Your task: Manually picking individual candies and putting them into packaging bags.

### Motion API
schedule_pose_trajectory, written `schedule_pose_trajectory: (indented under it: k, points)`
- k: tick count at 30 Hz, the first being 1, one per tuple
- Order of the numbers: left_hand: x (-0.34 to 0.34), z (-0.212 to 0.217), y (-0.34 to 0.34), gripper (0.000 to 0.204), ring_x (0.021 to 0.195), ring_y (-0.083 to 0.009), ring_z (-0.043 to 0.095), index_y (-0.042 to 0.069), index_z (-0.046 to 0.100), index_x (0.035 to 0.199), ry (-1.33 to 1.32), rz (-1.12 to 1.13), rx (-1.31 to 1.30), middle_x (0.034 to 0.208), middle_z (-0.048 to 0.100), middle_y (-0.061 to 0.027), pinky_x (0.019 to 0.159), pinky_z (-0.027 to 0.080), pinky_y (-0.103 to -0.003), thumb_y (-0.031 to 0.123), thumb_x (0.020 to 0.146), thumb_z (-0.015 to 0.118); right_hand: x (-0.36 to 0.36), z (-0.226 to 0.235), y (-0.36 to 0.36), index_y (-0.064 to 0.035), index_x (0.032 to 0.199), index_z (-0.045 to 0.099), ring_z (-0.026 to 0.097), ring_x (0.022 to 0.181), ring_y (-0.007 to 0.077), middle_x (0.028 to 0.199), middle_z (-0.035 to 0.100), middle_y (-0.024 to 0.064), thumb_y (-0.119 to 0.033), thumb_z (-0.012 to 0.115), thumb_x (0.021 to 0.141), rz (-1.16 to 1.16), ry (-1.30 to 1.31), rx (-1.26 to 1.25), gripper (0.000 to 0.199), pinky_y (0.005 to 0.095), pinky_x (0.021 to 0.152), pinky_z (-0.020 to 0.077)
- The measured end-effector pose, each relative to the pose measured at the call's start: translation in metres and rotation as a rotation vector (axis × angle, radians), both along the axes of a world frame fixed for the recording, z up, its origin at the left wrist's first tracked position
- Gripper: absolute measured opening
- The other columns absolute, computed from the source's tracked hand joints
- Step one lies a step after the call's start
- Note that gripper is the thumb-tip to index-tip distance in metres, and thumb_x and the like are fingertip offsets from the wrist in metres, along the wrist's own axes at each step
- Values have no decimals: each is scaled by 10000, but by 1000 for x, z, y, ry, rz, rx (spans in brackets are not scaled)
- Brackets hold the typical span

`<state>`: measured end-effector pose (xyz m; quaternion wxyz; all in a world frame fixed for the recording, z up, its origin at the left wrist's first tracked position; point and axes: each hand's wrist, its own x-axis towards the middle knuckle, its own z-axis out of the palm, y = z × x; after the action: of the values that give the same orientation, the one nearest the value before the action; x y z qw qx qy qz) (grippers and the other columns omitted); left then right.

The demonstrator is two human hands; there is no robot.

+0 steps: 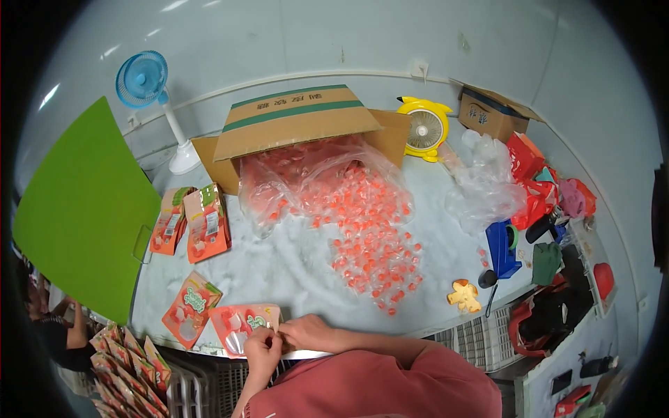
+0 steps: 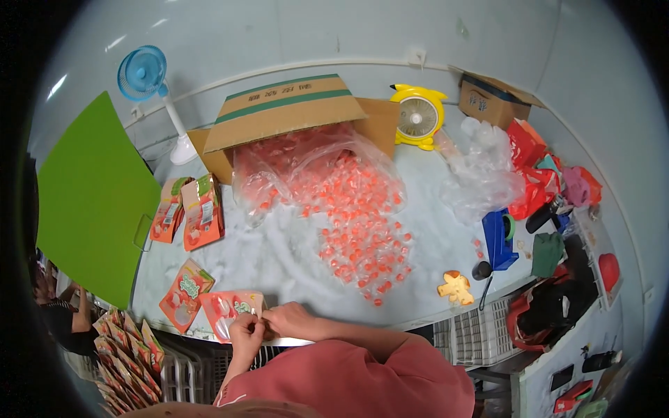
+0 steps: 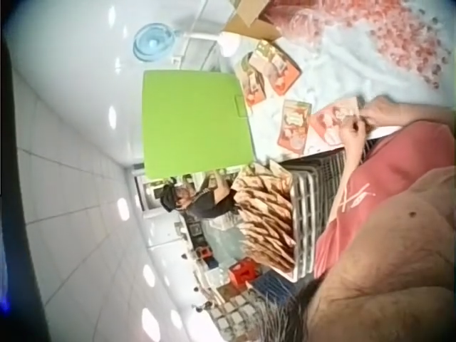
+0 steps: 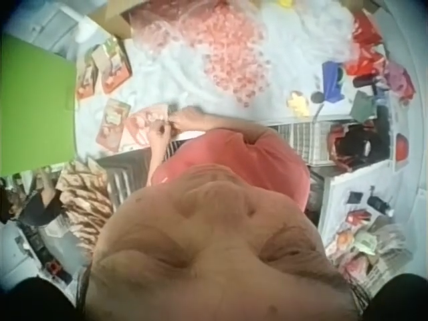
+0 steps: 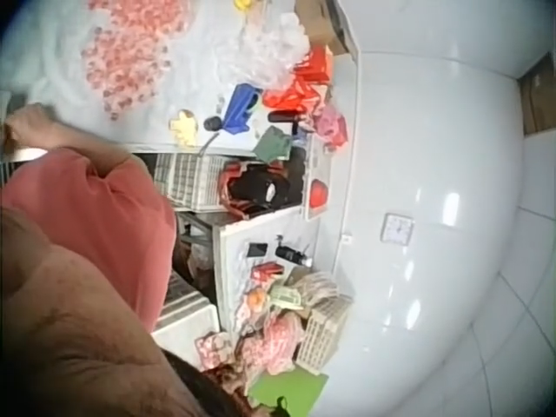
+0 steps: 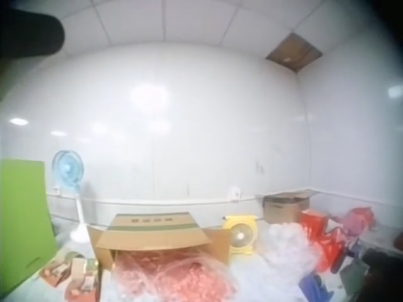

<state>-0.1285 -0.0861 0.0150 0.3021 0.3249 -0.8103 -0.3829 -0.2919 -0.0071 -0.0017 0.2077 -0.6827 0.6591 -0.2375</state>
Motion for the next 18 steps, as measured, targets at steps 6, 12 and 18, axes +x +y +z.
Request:
schedule_pose_trajectory:
  k: [6, 12, 18]
  points:
    - [-8, 6, 1, 77, 705, -393, 632, 12, 631, 798, -188, -109, -250, 781, 627, -174, 600, 486, -459, 81, 810, 662, -8, -11, -13, -35, 1046, 622, 671, 790, 328, 857, 679, 159, -123, 532, 909, -36, -767, 22, 186, 426, 695, 522]
    - [-11, 14, -7, 85, 679, -403, 608, 11, 595, 768, -242, -83, -295, 752, 599, -173, 598, 458, -490, 65, 813, 642, 5, -8, -13, -13, 1199, 534, 639, 969, 375, 1080, 631, 254, -84, 450, 951, -105, -632, -75, 271, 426, 832, 508]
    - [-16, 24, 2, 80, 674, -405, 599, 8, 588, 746, -149, -76, -194, 739, 592, -173, 598, 456, -488, 58, 795, 628, 13, -36, -18, -22, 1293, 497, 631, 999, 217, 1097, 661, 123, -36, 451, 951, -45, -1275, -32, 346, 364, 841, 505]
